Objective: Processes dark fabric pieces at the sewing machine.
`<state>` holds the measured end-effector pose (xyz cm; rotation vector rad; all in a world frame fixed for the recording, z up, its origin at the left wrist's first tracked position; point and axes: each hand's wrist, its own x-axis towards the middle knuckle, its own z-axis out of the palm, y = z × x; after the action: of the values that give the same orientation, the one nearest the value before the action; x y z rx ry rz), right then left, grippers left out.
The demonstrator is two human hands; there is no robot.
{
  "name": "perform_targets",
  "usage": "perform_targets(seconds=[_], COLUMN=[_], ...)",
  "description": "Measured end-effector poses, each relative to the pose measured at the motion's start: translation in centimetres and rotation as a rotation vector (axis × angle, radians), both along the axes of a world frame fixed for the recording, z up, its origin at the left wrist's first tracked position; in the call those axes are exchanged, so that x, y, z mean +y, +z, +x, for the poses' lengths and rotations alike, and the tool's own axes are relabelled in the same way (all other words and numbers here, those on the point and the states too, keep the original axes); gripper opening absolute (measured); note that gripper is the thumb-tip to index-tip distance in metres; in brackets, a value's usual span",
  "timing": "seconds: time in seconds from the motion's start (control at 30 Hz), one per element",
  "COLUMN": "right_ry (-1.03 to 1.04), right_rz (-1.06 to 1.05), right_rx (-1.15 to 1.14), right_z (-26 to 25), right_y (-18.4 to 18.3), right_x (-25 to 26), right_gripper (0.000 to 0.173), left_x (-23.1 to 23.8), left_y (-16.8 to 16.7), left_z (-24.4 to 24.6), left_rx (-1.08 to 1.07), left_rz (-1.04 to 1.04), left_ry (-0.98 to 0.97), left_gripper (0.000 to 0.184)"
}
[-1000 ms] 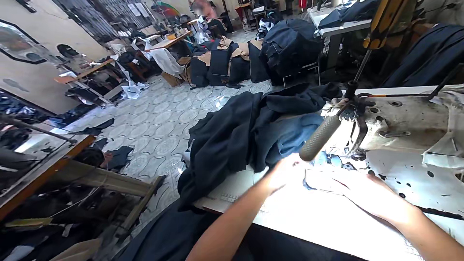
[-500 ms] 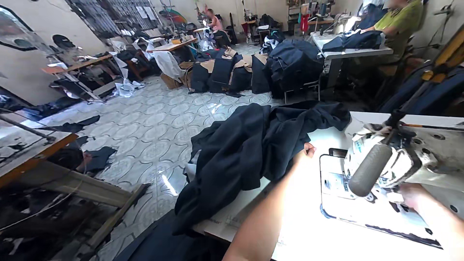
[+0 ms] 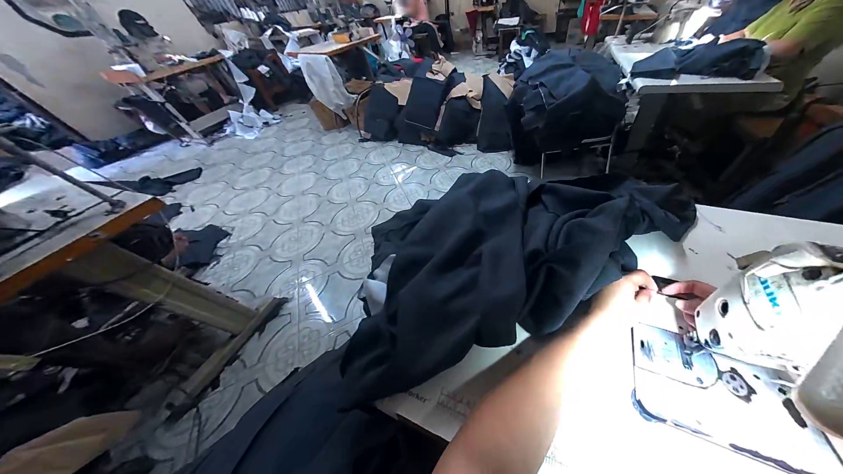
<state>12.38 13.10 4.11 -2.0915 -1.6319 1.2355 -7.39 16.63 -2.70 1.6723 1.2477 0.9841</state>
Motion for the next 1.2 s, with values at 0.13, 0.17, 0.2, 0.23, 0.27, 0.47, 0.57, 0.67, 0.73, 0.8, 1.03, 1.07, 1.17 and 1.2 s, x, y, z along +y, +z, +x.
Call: perform_targets(seconds=[0.13,0.17,0.2,0.23,0.27,0.47,0.57,0.67,0.73,0.8,1.03,1.07,1.17,1.2], right_ry=[-0.455,-0.474,-0.447,-0.388,-0.319,-0.072,-0.293,-0.291,-0.256,-0.186,-0.023,0.001,0.12,0.134], right_rz=[0.183,0.174,0.172,0.175,0.177,0.268,0.276,0.216,0.198,0.218,0.197,0.162,0.051,0.037], right_rx=[0.444,0.481,0.554,0.676,0.772,0.94,0.862,0.861,0.856,0.841,0.641,0.583,0.379,0.381], right_z=[1.9,1.9,2.3,3.1,4.0,7.3,4.8,3.1,2.3,2.2,1.9,1.8,1.8,2.0], right_y=[-2.5,-2.9,-3.9,-5.5,-7.5,-11.5,-9.2,-7.1,-6.2,-6.0,-5.1,-4.1,-2.5,-2.9], right_x=[-0.1,0.2,0.6,1.3,2.4,3.8,3.2,3.4,3.3,3.2,2.8,2.4,2.6,3.1], right_gripper=[0.019,0.02,0.021,0.022,0.024,0.027,0.026,0.02,0.019,0.017,0.023,0.025,0.025,0.025], left_x=[-0.2,-0.3,-0.5,-0.8,-1.3,-2.0,-2.1,-2.3,-2.4,-2.6,-0.9,-0.9,-0.8,-0.5], left_y=[0.2,0.3,0.7,1.0,1.8,2.7,3.3,2.5,1.2,0.2,-2.2,-2.8,-3.0,-2.4], left_z=[0.2,0.0,-0.5,-1.0,-1.4,-3.7,-5.6,-7.7,-7.6,-5.9,0.8,1.5,3.3,3.5], left_rx=[0.098,0.131,0.168,0.169,0.122,-0.4,-0.477,-0.605,-0.695,-0.762,0.208,0.381,0.655,0.692], left_rz=[0.011,-0.022,-0.069,-0.104,-0.18,-0.258,-0.111,-0.044,-0.026,-0.013,0.23,0.275,0.342,0.271], left_ry=[-0.083,-0.161,-0.291,-0.466,-0.654,-0.709,-0.651,-0.588,-0.481,-0.256,0.248,0.244,0.235,0.224], left_gripper=[0.025,0.026,0.024,0.018,0.012,0.021,0.013,0.014,0.01,0.012,0.039,0.046,0.047,0.048])
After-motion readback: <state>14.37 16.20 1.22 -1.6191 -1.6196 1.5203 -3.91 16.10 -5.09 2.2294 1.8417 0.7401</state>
